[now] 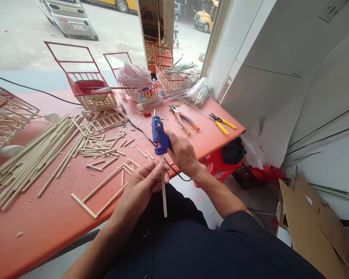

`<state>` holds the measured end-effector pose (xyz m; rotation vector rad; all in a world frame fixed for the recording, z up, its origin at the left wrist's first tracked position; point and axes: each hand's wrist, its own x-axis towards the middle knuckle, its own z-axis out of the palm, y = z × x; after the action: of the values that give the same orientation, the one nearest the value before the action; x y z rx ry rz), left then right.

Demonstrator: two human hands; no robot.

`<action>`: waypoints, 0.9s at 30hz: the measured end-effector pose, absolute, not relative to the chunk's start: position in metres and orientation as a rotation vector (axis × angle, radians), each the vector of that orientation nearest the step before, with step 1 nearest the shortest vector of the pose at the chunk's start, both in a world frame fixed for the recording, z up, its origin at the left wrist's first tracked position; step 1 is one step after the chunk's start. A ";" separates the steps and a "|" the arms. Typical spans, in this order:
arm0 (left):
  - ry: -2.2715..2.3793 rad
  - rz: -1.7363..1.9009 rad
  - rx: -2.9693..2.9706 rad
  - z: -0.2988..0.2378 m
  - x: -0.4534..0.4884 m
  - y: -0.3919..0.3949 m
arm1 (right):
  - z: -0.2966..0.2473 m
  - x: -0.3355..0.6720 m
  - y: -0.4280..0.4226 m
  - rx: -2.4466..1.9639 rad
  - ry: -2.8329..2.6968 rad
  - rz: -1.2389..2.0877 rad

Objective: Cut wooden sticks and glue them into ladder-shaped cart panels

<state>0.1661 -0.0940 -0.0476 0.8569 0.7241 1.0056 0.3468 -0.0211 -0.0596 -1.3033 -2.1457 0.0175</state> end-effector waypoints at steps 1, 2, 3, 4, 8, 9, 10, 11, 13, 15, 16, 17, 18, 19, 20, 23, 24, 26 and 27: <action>0.714 1.006 0.827 -0.047 0.168 -0.094 | -0.061 0.347 -0.021 -1.306 -2.149 0.018; 0.706 1.008 0.797 -0.045 0.169 -0.093 | -0.062 0.347 -0.021 -1.303 -2.153 0.016; 0.697 1.012 0.768 -0.044 0.170 -0.093 | -0.063 0.347 -0.020 -1.297 -2.159 0.015; 0.689 1.016 0.738 -0.043 0.172 -0.093 | -0.064 0.347 -0.020 -1.286 -2.162 0.014; 0.663 1.059 0.617 -0.041 0.179 -0.092 | -0.068 0.347 -0.020 -1.262 -2.147 0.002; 0.657 1.071 0.592 -0.040 0.182 -0.092 | -0.070 0.347 -0.019 -1.277 -2.139 -0.002; 0.655 1.085 0.571 -0.040 0.184 -0.092 | -0.072 0.347 -0.019 -1.294 -2.130 -0.008; 0.656 1.098 0.557 -0.040 0.186 -0.091 | -0.074 0.348 -0.018 -1.306 -2.120 -0.018; 0.661 1.116 0.546 -0.039 0.189 -0.091 | -0.077 0.349 -0.017 -1.279 -2.093 -0.056; 0.660 1.124 0.548 -0.038 0.191 -0.091 | -0.080 0.351 -0.016 -1.211 -2.065 -0.084; 0.655 1.125 0.549 -0.037 0.192 -0.091 | -0.081 0.351 -0.016 -1.194 -2.052 -0.079; 0.648 1.125 0.549 -0.037 0.192 -0.091 | -0.082 0.351 -0.016 -1.195 -2.042 -0.059; 0.641 1.129 0.548 -0.036 0.192 -0.091 | -0.082 0.351 -0.017 -1.213 -2.033 -0.030; 0.636 1.133 0.547 -0.036 0.192 -0.091 | -0.083 0.350 -0.018 -1.240 -2.023 0.005; 0.633 1.138 0.548 -0.036 0.192 -0.091 | -0.083 0.349 -0.019 -1.264 -2.013 0.040; 0.621 1.156 0.562 -0.039 0.192 -0.091 | -0.083 0.344 -0.024 -1.290 -1.983 0.124; 0.616 1.160 0.572 -0.040 0.192 -0.091 | -0.083 0.343 -0.025 -1.289 -1.974 0.143; 0.607 1.163 0.593 -0.042 0.194 -0.090 | -0.084 0.341 -0.026 -1.279 -1.953 0.162; 0.606 1.160 0.610 -0.041 0.195 -0.089 | -0.083 0.340 -0.026 -1.278 -1.941 0.169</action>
<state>0.1947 -0.0888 -0.0412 0.6095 0.6060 1.1603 0.3401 -0.0260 -0.0833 -1.2776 -1.9415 0.1688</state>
